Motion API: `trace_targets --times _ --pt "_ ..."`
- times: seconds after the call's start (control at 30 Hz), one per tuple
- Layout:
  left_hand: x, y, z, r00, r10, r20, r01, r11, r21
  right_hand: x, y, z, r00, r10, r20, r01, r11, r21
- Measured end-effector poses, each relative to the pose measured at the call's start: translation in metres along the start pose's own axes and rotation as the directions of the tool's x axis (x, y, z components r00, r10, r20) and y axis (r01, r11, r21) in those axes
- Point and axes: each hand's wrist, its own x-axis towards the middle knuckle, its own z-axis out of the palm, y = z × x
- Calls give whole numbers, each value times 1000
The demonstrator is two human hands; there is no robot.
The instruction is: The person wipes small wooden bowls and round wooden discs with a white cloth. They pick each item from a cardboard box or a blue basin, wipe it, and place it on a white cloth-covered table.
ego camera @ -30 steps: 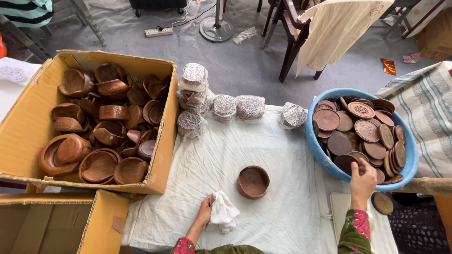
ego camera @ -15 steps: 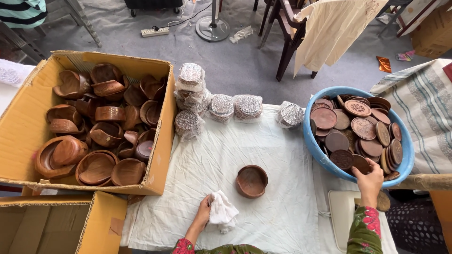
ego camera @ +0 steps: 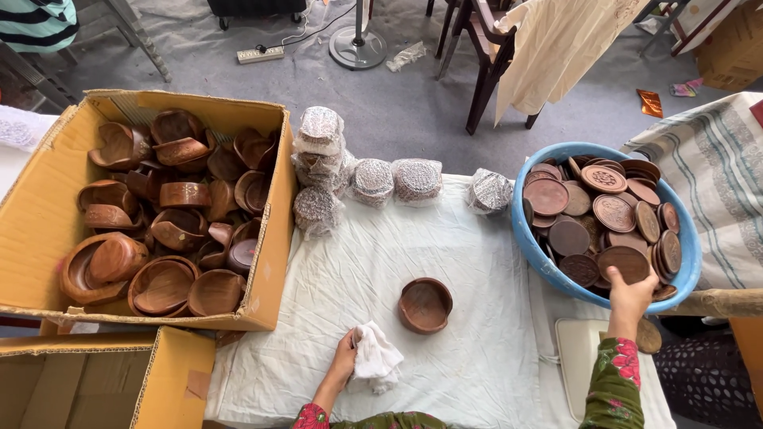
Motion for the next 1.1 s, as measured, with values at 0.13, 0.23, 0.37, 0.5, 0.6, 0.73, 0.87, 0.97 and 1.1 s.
trace_targets --times 0.13,0.23,0.37,0.5,0.6,0.73,0.87,0.97,1.1 --pt "-4 -1 0 1000 -21 -6 21 1000 -17 10 26 -2 983 -180 34 162 771 -615" --pt "-1 5 4 1000 -9 0 9 1000 -20 20 2 12 949 -277 153 300 636 -711" --pt "-4 2 1 1000 4 11 -4 1000 -4 37 -37 40 924 -265 276 380 554 -741" --pt "-6 9 5 1000 -17 -21 17 1000 -3 64 -26 60 848 -351 396 516 384 -765" --pt "-2 -2 2 1000 -17 -18 17 1000 -6 63 -25 67 847 -306 434 488 123 -864" --pt "5 -7 -3 1000 28 -3 -28 999 -19 45 -31 72 867 -295 402 464 180 -867" --pt "2 -8 -3 1000 17 -6 -17 1000 -6 10 -65 73 814 -531 236 523 494 -694" --pt "11 -21 -3 991 132 -12 -127 971 204 -29 -76 77 936 -339 93 346 840 -418" --pt "-44 66 60 982 189 6 -143 719 680 -109 -35 76 956 90 279 -53 989 -140"
